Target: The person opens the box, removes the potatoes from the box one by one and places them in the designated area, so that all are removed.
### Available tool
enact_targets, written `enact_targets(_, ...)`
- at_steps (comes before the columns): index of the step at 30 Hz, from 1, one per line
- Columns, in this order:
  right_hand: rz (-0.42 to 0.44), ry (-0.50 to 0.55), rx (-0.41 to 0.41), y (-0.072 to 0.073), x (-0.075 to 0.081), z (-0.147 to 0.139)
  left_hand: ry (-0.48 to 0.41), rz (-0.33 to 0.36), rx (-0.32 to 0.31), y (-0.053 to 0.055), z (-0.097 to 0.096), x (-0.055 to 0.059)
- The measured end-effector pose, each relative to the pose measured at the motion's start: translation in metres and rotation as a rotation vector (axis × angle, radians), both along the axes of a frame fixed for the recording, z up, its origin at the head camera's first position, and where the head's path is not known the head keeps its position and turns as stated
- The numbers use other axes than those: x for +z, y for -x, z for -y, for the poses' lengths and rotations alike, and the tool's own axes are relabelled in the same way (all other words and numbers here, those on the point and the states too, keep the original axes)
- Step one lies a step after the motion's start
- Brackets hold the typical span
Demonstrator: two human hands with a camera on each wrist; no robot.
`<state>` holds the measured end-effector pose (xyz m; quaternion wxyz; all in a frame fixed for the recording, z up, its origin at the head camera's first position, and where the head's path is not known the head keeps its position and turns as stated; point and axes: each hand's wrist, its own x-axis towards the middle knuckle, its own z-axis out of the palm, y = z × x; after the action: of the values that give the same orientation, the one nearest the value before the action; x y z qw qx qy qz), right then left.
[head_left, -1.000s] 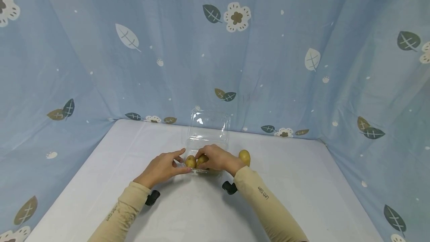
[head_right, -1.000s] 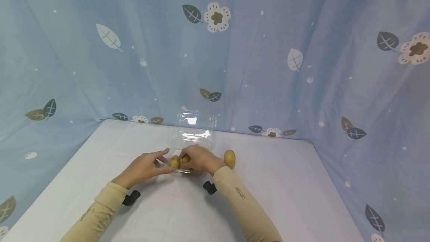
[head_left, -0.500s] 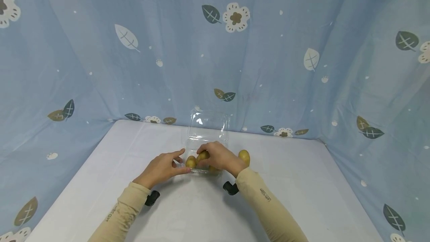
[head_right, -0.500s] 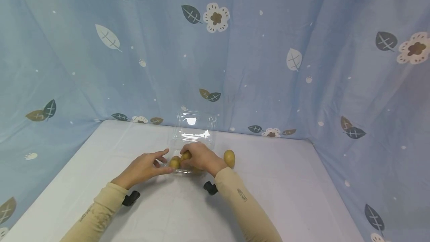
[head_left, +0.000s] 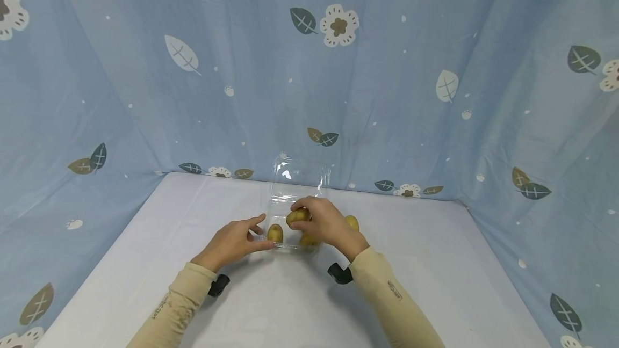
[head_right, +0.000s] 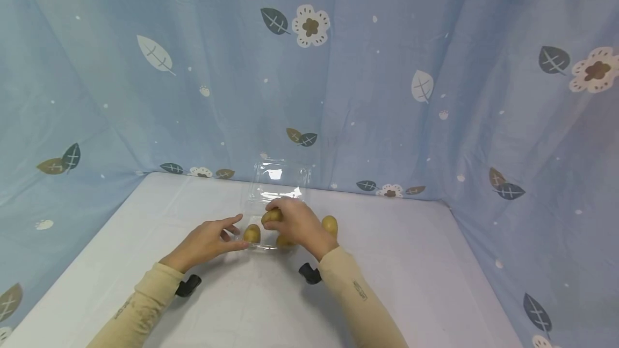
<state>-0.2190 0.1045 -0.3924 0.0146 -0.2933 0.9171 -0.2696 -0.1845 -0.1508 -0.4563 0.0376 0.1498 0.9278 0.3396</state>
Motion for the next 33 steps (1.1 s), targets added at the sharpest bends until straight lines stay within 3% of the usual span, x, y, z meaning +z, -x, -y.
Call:
enact_targets(11,-0.081,0.196,-0.087,-0.006,0.003,-0.031,-0.003,-0.001,-0.010,0.001,0.000,-0.002)
enact_targets(22,-0.189,0.206,-0.226,-0.005,0.000,-0.064,0.002,-0.001,-0.014,0.001,0.000,-0.002)
enact_targets(33,-0.117,0.256,-0.369,-0.004,-0.004,-0.100,0.009,0.001,0.003,0.003,-0.001,-0.002)
